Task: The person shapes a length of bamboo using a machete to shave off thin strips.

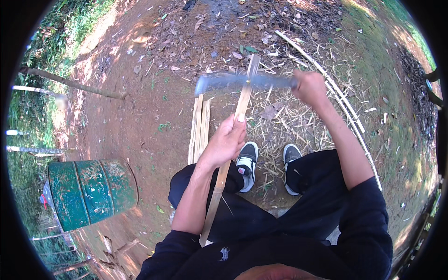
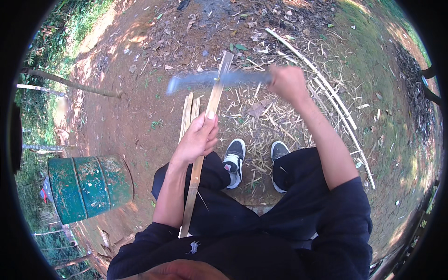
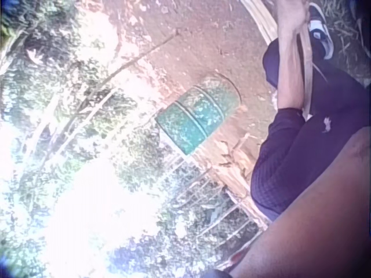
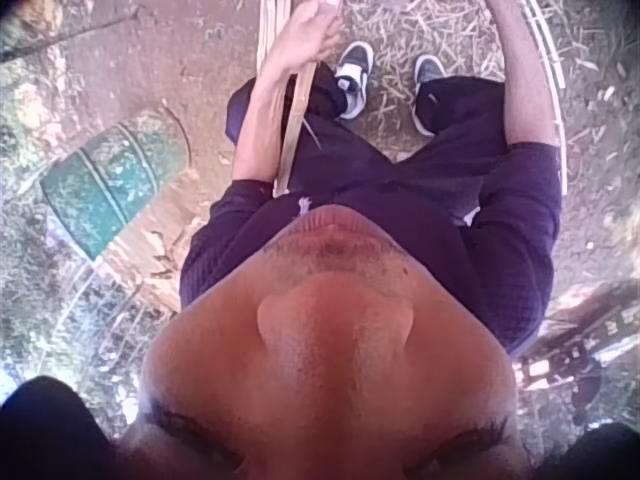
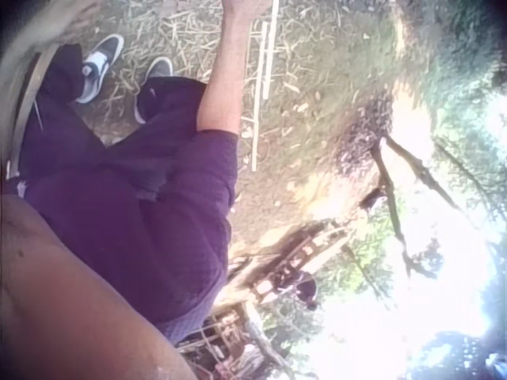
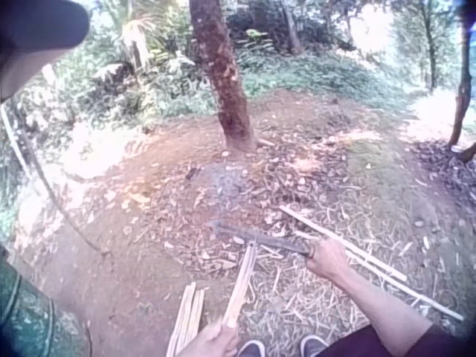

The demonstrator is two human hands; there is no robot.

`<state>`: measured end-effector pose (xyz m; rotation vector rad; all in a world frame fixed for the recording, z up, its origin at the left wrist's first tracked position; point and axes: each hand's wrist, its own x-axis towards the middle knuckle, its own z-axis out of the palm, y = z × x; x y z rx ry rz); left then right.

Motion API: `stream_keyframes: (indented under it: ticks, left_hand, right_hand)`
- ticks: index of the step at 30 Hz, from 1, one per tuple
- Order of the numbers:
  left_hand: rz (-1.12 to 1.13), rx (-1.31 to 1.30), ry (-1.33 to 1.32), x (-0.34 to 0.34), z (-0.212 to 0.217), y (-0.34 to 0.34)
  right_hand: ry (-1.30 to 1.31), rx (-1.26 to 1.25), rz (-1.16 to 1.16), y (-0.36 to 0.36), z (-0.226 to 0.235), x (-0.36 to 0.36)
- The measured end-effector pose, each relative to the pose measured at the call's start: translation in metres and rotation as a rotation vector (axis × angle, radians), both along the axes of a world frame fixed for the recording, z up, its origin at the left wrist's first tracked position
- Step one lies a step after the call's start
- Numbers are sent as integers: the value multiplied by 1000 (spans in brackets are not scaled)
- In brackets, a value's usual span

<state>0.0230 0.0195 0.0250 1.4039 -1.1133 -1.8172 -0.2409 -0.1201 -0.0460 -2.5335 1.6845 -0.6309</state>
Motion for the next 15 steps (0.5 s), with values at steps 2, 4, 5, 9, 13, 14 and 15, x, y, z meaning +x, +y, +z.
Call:
stream_keyframes:
  ticks: [2, 4, 5, 9, 13, 14, 15]
  left_hand:
    - [-52, 36, 75, 1, 0, 4]
    - [-123, 33, 164, -9, 8, 4]
    - [-126, 26, 149, -6, 7, -1]
    - [-123, 7, 91, 12, -5, -10]
    - [-30, -22, 155, -2, -8, -9]
    - [-48, -40, 162, -4, -7, -9]
    - [-66, -57, 169, -5, -6, -9]
  right_hand:
    - [-89, 272, -511, -21, 25, -20]
    - [-137, 320, -776, -36, 15, -63]
    - [-163, 310, -771, -38, 3, -71]
    - [-227, 298, -672, -15, 12, -64]
    - [-365, 202, -402, 4, 32, -22]
    - [-417, 176, -323, 9, 35, -16]
    - [-418, 65, -248, 11, 27, -11]
